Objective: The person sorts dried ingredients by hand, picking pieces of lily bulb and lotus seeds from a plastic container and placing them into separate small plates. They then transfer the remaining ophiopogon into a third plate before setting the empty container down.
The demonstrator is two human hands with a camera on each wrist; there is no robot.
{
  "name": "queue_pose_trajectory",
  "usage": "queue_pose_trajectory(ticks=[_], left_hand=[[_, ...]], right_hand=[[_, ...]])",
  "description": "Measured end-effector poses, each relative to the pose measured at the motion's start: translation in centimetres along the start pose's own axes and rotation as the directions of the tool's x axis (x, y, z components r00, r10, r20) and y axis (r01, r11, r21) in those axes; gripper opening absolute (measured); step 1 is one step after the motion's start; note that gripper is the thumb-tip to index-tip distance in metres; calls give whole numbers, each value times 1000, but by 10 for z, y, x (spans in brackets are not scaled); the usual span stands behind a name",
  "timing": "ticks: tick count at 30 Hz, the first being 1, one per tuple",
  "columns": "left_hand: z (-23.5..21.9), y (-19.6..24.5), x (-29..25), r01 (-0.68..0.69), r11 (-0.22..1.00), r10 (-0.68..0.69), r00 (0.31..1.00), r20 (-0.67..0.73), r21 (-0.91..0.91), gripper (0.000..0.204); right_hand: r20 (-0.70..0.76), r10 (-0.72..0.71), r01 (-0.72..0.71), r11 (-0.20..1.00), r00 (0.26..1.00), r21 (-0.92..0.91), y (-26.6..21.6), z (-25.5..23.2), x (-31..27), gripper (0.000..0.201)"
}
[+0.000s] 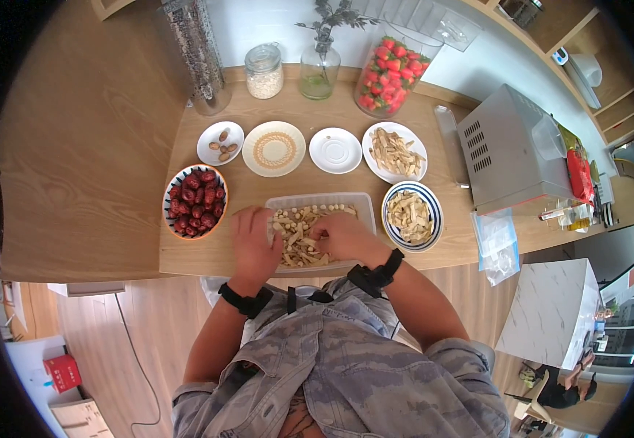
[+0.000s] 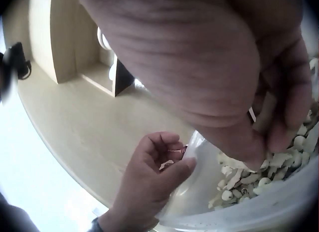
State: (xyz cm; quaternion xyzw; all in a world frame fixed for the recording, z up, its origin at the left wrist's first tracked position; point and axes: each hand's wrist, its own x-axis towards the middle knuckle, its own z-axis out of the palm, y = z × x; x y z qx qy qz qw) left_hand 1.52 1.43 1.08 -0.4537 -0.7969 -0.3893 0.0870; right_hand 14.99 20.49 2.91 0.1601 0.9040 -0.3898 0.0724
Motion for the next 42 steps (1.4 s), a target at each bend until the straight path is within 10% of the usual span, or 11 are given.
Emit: queue_pose_trajectory(ticks=[3,8,17,32,42], left_hand=[[-5,5,10,-180,980,159,966,205,90,18],[5,13,25,-345,931,261,854,450,115,10],[39,2,38,-362,927,194,691,696,101,14],[15,0,53,28,955,149,813,562,-294,12],[6,22,62,455,763,6,704,710,-458,16]], right_hand=[[100,124,-149,936,987,320,5,-10,-12,21],[237,168,-282,346,957,895,18,-14,-34,33],[81,-58,-89,-157,995,984,40,-9,-48,34],[76,128,-71,-47,989,996,30,-2,-32,23],[144,106,-126,-164,984,978,13,18,-14,38]])
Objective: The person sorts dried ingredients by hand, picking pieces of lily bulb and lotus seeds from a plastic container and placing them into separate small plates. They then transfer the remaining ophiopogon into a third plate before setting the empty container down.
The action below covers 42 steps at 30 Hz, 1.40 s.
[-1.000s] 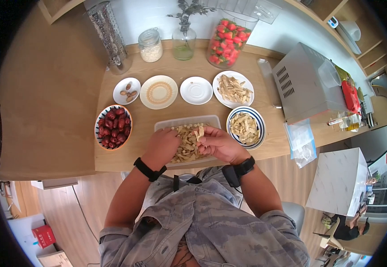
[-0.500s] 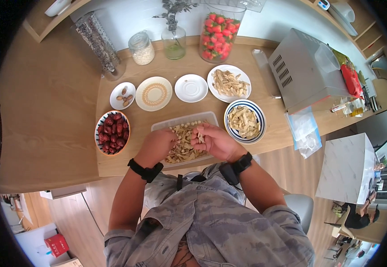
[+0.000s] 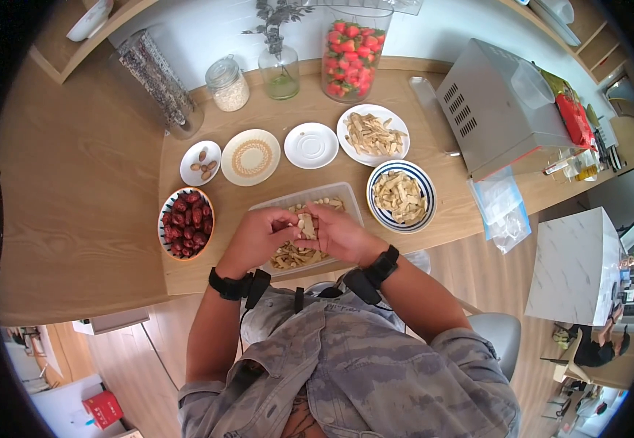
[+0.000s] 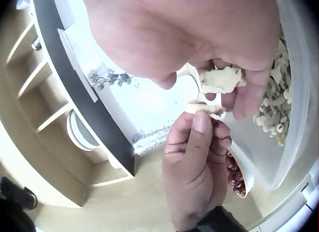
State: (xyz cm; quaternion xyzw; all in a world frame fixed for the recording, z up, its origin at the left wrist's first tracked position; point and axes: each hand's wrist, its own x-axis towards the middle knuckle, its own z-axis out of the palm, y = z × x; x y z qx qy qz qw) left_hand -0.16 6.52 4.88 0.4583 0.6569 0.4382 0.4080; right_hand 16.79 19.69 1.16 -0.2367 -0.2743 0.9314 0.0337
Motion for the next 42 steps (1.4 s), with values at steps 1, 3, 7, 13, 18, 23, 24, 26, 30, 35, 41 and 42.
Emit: queue_pose_trajectory(ticks=[1,3,7,13,18,23,24,26,30,35,41,42], left_hand=[[4,-6,2,-22,999,22,1000,-8,-38,19],[7,-5,3,-62,995,60,998,-34,-76,22],[6,-1,5,-99,994,94,987,-130,-33,24],[3,-12,13,-89,893,135,988,-75,442,25],[22,-25,17,-207,699,145,978,147,684,29],[33,-31,25,-176,625,70,983,169,761,23],[34,-35,27,-169,612,42,983,181,773,21],[34,-42,32,-154,584,-15,980,200,797,17],[30,-30,24,-117,634,-11,987,160,764,12],[28,-34,19,-104,624,14,992,122,774,11],[30,-38,14,-83,656,126,992,0,750,9],[29,-39,15,-74,666,116,993,-6,742,9]], right_hand=[[13,0,-1,1000,1000,25,1,-1,1,39],[-11,-2,3,999,1000,53,1,3,2,39],[-79,-25,33,994,997,101,-2,-8,2,36],[-172,-155,154,988,973,-24,-13,-21,-2,22],[-217,-223,17,733,950,-680,-25,-7,-4,19],[60,-431,-4,-146,900,-989,-23,-6,3,20],[24,-433,-62,-184,901,-981,-22,-1,2,21],[-45,-439,-175,-259,897,-950,-22,9,1,21],[-16,-390,-213,-469,921,-857,-18,13,7,19],[14,-359,-198,-545,933,-815,-9,5,14,16],[-4,-356,-201,-519,934,-830,-7,-6,16,16],[-12,-356,-209,-521,934,-827,-8,-5,15,16]])
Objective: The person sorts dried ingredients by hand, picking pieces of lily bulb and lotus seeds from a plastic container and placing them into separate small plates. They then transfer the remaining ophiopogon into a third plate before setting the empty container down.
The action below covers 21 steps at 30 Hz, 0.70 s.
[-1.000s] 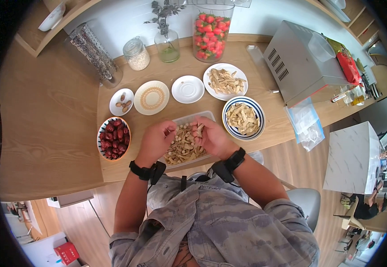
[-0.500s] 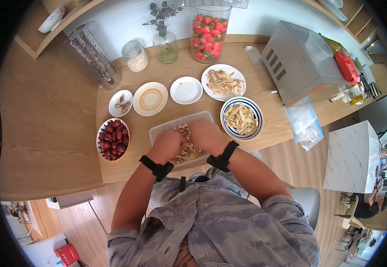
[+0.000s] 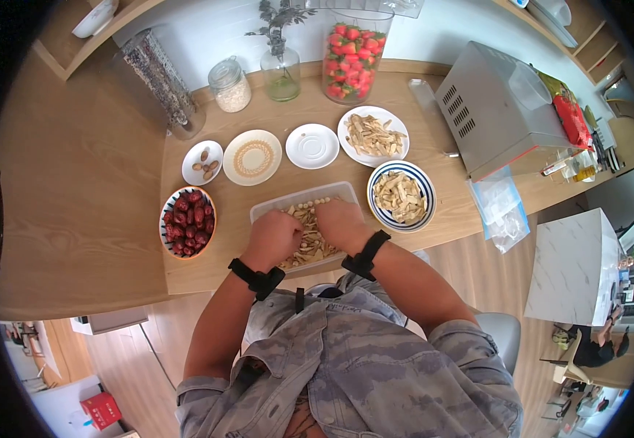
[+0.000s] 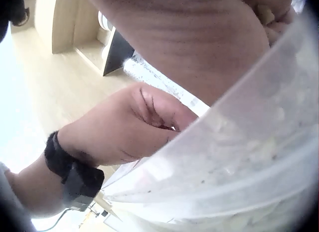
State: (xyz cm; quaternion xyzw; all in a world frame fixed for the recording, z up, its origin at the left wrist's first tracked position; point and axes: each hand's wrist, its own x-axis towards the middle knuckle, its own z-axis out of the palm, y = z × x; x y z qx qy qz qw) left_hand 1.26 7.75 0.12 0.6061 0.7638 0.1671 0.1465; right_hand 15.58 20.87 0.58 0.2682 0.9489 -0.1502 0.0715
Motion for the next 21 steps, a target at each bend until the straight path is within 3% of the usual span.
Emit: queue_pose_trajectory(ticks=[5,8,11,14,15,17,20,21], left_hand=[[-6,0,-1,29,998,-30,999,-13,-62,10],[-13,0,-4,34,981,-50,996,-80,-193,11],[-25,-5,-6,57,941,-96,990,-101,-335,11],[-36,-5,-10,95,871,-155,984,-87,-482,14],[-36,-7,-11,111,825,-175,982,-65,-554,15],[-36,-11,-13,139,715,-207,978,-18,-685,18],[-33,-15,-14,244,462,-264,956,130,-853,22],[-34,-14,-15,244,403,-247,957,152,-882,22]], right_hand=[[2,29,-29,1000,1000,6,-6,-13,-4,17],[18,64,-65,997,998,39,-10,-25,-6,17],[-137,21,15,966,990,259,5,-21,-9,19],[-124,25,33,893,992,449,14,-29,-8,26],[0,72,-55,767,997,639,14,-32,-10,27],[258,77,-267,402,963,876,14,-36,-11,28],[337,-23,-338,-68,941,939,12,-34,-18,25],[344,-50,-348,-129,938,929,12,-34,-19,24]])
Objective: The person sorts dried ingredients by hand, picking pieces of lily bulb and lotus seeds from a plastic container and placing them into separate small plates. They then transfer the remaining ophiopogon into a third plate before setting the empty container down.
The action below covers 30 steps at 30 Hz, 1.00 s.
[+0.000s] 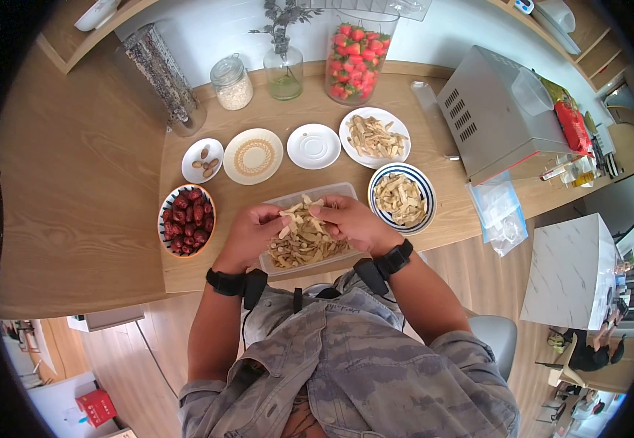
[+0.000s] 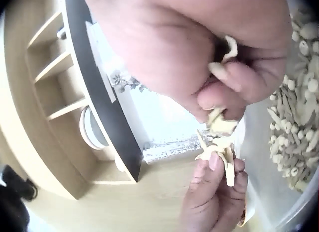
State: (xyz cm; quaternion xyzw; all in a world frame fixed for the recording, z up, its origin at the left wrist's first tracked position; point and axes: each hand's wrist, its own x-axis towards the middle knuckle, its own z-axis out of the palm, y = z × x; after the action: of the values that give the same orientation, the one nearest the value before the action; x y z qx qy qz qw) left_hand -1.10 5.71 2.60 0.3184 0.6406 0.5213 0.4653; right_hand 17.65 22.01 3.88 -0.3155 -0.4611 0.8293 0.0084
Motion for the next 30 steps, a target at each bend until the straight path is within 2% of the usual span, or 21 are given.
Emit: queue_pose_trajectory(ticks=[2,5,8,11,14,20,23,26,30], left_hand=[[0,2,-4,28,991,-21,998,53,-130,22],[0,-2,-5,34,974,-12,995,98,-225,22],[2,2,-7,47,973,-29,996,85,-224,23],[3,3,-10,44,971,-28,997,71,-233,24],[5,5,-11,47,965,-25,996,88,-258,24],[10,8,-11,22,982,-6,996,87,-187,21],[17,15,-14,-113,994,113,993,35,9,22],[21,29,-16,-185,951,193,981,-7,248,23],[29,40,-21,-257,895,295,954,-52,365,23]], right_hand=[[54,18,-25,992,998,125,2,1,-2,21],[31,4,-8,988,1000,156,6,6,-6,20],[55,-4,-8,979,998,205,11,7,-5,19],[15,1,-4,980,1000,201,17,6,-1,17],[90,-32,5,960,995,279,23,9,1,16],[102,-28,-7,945,994,326,37,14,8,17],[87,10,-37,950,996,309,29,21,5,22],[217,27,-102,934,976,342,36,12,14,29],[255,47,-150,904,966,400,33,15,16,34]])
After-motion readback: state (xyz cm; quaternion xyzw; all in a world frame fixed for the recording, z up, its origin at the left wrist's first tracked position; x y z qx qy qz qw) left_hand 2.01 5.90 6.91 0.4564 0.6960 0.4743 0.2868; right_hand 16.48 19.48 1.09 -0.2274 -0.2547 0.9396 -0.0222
